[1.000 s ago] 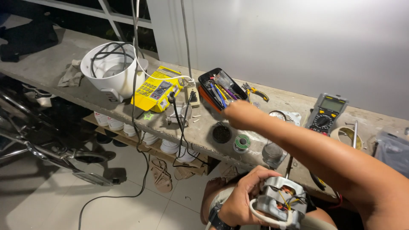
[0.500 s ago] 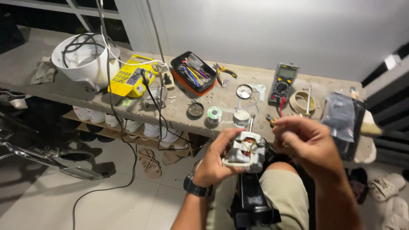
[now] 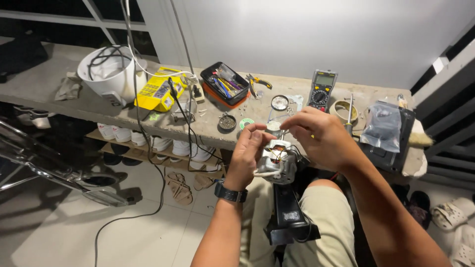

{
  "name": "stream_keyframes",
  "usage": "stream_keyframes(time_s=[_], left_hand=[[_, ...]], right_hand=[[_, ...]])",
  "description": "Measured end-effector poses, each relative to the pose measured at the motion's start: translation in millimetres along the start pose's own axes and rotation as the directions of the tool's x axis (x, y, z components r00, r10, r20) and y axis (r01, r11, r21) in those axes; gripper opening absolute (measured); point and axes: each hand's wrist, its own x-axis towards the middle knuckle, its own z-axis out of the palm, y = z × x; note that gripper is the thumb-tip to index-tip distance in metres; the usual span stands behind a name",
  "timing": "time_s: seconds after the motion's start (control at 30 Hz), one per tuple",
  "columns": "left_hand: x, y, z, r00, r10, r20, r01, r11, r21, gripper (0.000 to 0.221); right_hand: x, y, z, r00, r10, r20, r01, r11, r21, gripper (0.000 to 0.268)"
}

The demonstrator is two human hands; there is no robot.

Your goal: The person is assembling and securing components of a small electric motor, including routing wires and using a screwdriver.

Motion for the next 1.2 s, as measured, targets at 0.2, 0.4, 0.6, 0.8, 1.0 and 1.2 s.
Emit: stream_keyframes(time_s=[0.2,0.4,0.6,0.8,1.0,1.2], left_hand=[[14,10,0,0.999,0.036,-0.02,-0.033,0.991,0.132,0.032],[26,-12,-12,0.997,0.058,-0.05,-0.048,0.984,0.17,0.02],[28,-16,-17,0.993,0.06,-0.097,-0.045,0.988,0.15,0.017],[27,-17,-11,0.992,0.058,-0.109,-0.04,0.987,0.157,0.016],[25,-8,-2,0.989,0.072,-0.127,-0.05,0.984,0.173,0.013],[25,-14,-1,0.988,0.072,-0.133,-0.048,0.983,0.175,0.013]], right_hand=[[34,9,21,0.995,0.085,0.048,-0.084,0.996,-0.013,0.027],[41,9,38,0.994,0.091,0.067,-0.096,0.993,0.07,0.023],[49,16,37,0.987,0.088,0.131,-0.065,0.982,-0.175,0.024],[48,44,44,0.989,0.07,0.133,-0.044,0.981,-0.187,0.022],[48,17,25,0.967,0.1,0.233,-0.126,0.987,0.098,0.03],[44,30,38,0.98,0.092,0.176,-0.037,0.954,-0.296,0.026]])
